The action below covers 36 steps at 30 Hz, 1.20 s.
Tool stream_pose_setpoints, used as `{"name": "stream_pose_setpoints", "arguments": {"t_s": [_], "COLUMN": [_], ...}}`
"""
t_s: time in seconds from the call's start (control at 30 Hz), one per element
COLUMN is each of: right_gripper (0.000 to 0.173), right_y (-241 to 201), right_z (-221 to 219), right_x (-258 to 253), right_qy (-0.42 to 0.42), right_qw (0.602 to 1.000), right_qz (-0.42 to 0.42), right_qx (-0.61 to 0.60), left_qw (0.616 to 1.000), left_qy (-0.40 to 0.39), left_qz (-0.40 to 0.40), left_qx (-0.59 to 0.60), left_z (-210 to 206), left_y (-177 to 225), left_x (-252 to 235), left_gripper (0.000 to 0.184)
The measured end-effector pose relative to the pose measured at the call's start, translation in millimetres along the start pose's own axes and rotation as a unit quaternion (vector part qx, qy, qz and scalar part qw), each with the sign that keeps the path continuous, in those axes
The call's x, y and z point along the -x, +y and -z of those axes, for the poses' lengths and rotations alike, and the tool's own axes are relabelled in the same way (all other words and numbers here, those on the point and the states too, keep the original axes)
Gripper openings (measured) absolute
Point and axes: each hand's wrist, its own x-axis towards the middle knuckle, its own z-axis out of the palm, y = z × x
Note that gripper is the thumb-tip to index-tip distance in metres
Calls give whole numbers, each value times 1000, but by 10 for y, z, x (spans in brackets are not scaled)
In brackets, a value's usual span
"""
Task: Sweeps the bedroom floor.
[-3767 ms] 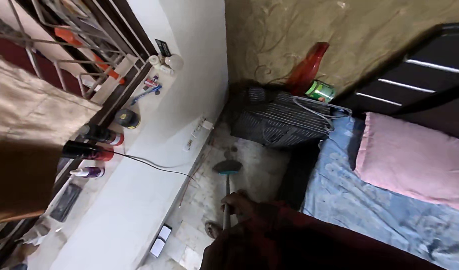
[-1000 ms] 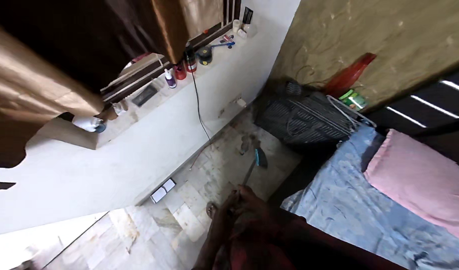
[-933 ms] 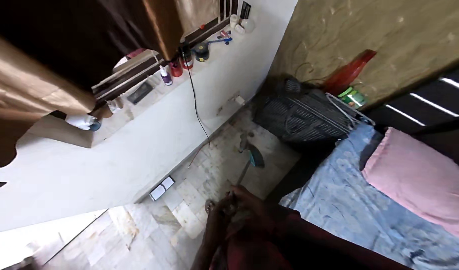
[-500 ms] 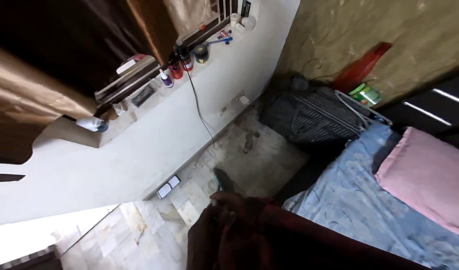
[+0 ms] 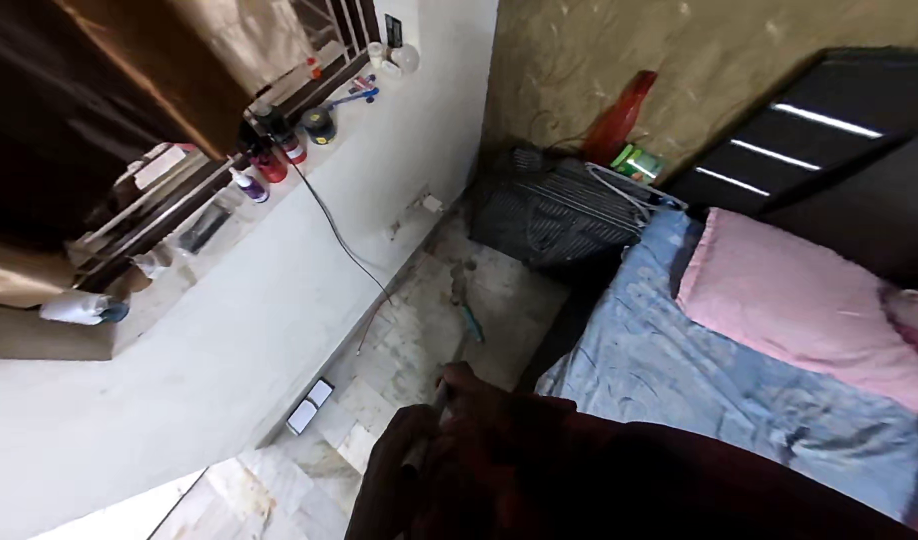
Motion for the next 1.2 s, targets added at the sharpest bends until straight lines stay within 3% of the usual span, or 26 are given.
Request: {"name": "stream_pose_setpoints", "arguments": {"t_s": [0.1,0.23,0.33,0.43,0.6,0.73,0.83,1.0,1.2], "right_gripper": [25,18,20,22,21,14,19,28,23], "right_y": [71,286,515,567,630,479,427,324,206], "right_z": [306,684,934,879,546,316,87,-117,-116], "right_x": [-106,-482,-752,-539,-642,-672,-574,-440,42], "right_qy": [29,65,13,-14,-118,-228,-238,-276,-253], "right_qw": [999,998,999,995,965,881,904,892,946], "right_qz": [29,11,-38,-47,-26,31,4,5,-33], "right_qx": [17,-12,-13,84,235,414,355,358,199], "left_qw": [996,988,970,957,957,974,975,968,983], "left_qy": [-86,-130,-205,-236,-184,-132,-123,-69,2], "left_qz": [26,80,134,166,212,167,159,209,129], "left_qx": [13,18,1,-30,-67,-72,-92,-124,-129], "left_z": [-159,-411,-509,-535,-429,-424,-386,-330,-309], "left_y": [-337,-580,-629,-455,24,139,325,519,602], "left_x": [-94,-100,-84,-93,-79,-3,-29,-58,88], "left_gripper": [24,30,33,34,38,41,39,42,37]}}
